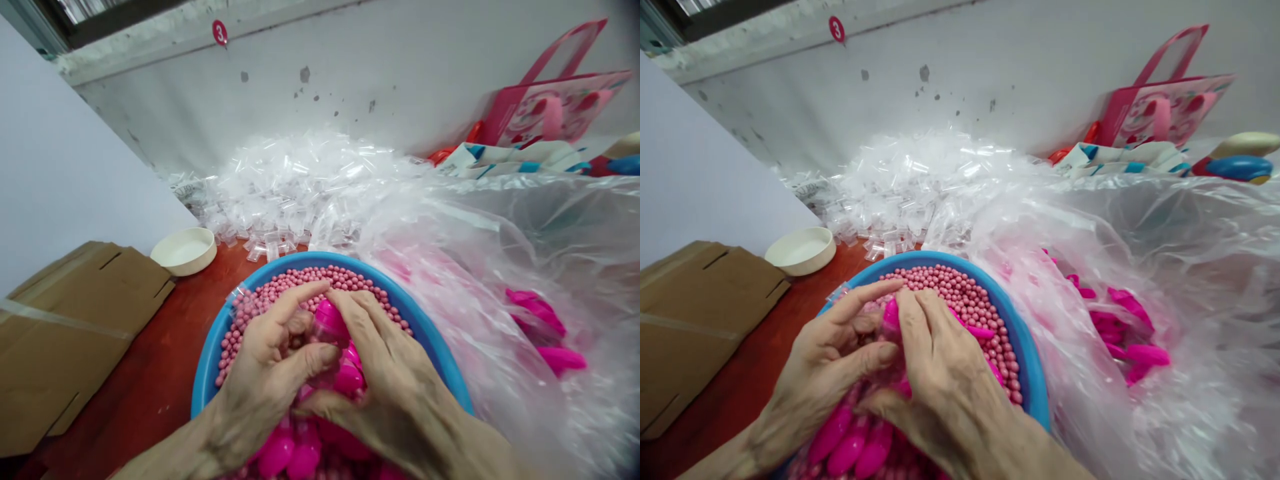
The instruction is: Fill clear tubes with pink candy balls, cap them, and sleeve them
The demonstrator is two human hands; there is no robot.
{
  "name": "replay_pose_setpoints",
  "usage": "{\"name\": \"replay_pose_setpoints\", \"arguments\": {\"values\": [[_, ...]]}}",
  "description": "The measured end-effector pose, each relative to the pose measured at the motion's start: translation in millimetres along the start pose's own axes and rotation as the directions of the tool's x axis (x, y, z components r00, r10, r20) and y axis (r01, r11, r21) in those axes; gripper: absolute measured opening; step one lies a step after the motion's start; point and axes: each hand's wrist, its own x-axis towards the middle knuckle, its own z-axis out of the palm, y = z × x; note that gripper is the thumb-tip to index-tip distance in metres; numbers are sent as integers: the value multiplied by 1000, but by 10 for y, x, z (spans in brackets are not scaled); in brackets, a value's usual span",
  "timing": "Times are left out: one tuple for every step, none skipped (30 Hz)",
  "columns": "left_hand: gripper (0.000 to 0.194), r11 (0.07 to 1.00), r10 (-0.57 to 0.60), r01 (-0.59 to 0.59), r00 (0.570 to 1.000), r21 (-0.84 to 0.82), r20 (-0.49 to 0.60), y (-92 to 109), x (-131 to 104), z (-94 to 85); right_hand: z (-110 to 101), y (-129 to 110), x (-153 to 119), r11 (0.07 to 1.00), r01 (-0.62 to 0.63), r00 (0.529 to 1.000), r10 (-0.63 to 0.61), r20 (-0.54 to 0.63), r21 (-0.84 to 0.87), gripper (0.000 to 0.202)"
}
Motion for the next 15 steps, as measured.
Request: {"name": "replay_pose_setpoints", "arguments": {"values": [[43,1000,15,-15,1000,18,-22,-2,-2,14,26,-15,3,999,0,999,-1,-39,-42,54],[42,999,30,-28,999,28,-45,-4,-5,27,50,-29,6,997,4,997,-10,-78,-73,49],[40,999,42,-40,997,29,-69,-5,-11,40,70,-40,9,995,14,993,-25,-113,-101,45],[38,998,51,-49,994,27,-92,-5,-20,50,86,-49,11,992,25,989,-43,-139,-125,42],[37,998,61,-58,993,32,-106,-2,-33,57,98,-55,14,989,44,986,-66,-155,-143,40],[36,997,70,-66,991,45,-111,1,-48,60,106,-59,15,986,65,982,-91,-166,-156,39],[36,995,78,-71,991,64,-111,5,-64,60,114,-60,16,983,86,978,-115,-176,-162,38],[36,994,84,-75,991,84,-106,8,-77,56,123,-58,17,982,103,972,-133,-194,-159,38],[36,992,87,-76,991,103,-100,9,-85,50,135,-53,17,982,112,966,-143,-214,-151,37],[37,990,83,-71,991,121,-102,9,-84,43,153,-46,16,983,120,964,-149,-221,-139,38],[37,989,75,-60,992,134,-105,6,-73,35,174,-36,13,984,123,962,-150,-229,-128,39],[38,989,61,-44,992,144,-112,3,-53,27,199,-24,10,987,112,964,-136,-227,-117,41],[41,988,47,-29,992,153,-115,-1,-26,18,222,-12,6,990,95,969,-116,-217,-104,44],[43,987,35,-16,993,161,-112,-2,5,8,239,2,3,994,70,975,-87,-206,-87,48],[45,986,31,-13,994,164,-107,-1,36,-5,245,18,0,997,47,982,-57,-181,-61,52]]}}
